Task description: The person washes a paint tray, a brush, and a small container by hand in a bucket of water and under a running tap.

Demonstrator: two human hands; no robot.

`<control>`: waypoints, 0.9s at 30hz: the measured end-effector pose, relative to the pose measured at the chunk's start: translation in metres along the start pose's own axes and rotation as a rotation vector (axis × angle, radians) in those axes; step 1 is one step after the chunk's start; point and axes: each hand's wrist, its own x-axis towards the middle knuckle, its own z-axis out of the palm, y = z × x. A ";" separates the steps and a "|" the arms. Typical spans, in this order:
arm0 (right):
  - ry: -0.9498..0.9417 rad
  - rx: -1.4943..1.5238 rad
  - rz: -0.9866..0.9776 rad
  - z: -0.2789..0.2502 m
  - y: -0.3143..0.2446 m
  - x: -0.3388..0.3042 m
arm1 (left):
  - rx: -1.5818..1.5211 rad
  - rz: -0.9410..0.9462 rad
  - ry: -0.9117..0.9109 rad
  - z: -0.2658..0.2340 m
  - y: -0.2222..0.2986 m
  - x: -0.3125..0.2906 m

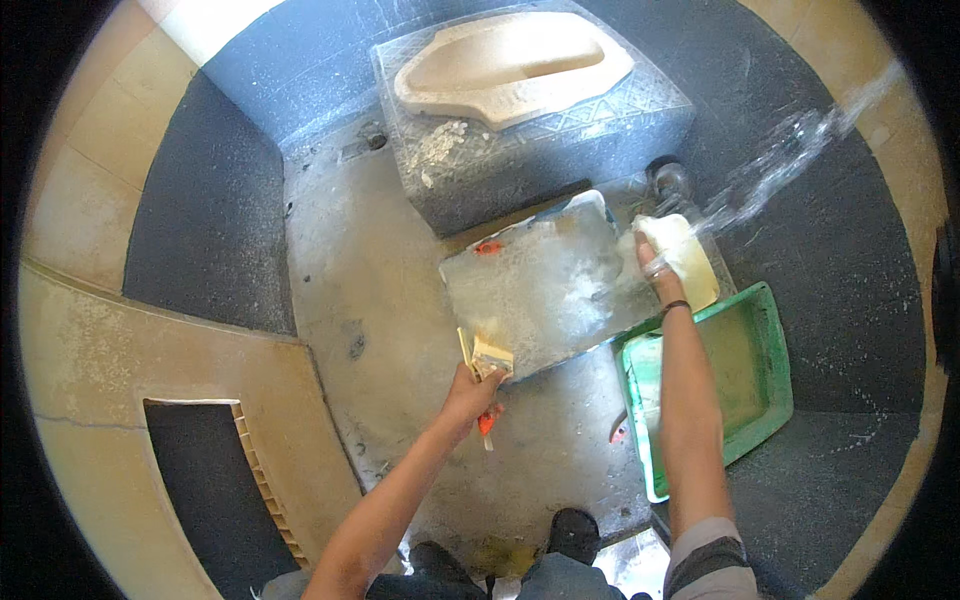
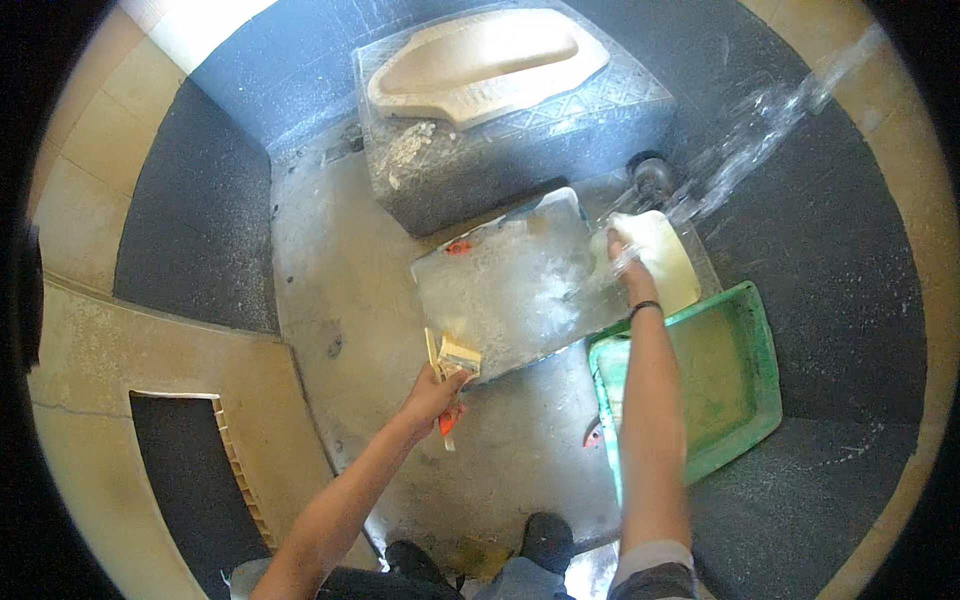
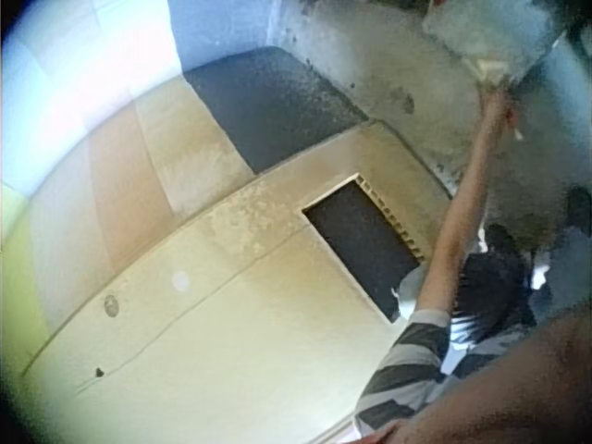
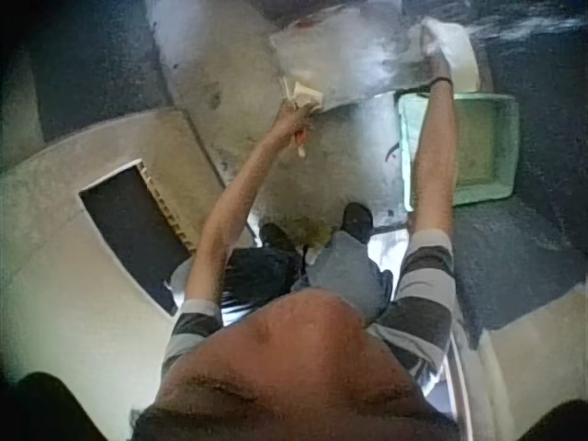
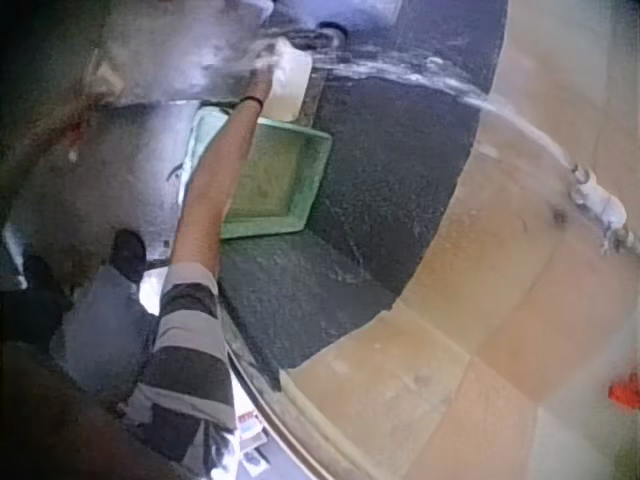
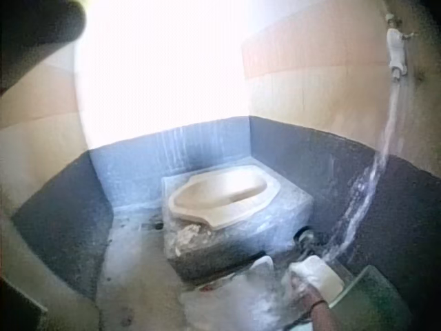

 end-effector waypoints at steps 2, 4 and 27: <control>-0.190 0.135 0.104 -0.005 -0.020 -0.022 | 0.107 0.007 0.070 -0.001 0.009 -0.005; -0.362 0.254 0.289 -0.036 -0.053 -0.041 | 0.133 0.011 0.078 -0.010 0.011 -0.006; 0.022 -0.808 0.055 -0.120 0.001 -0.063 | 0.832 0.433 0.429 -0.035 0.014 -0.003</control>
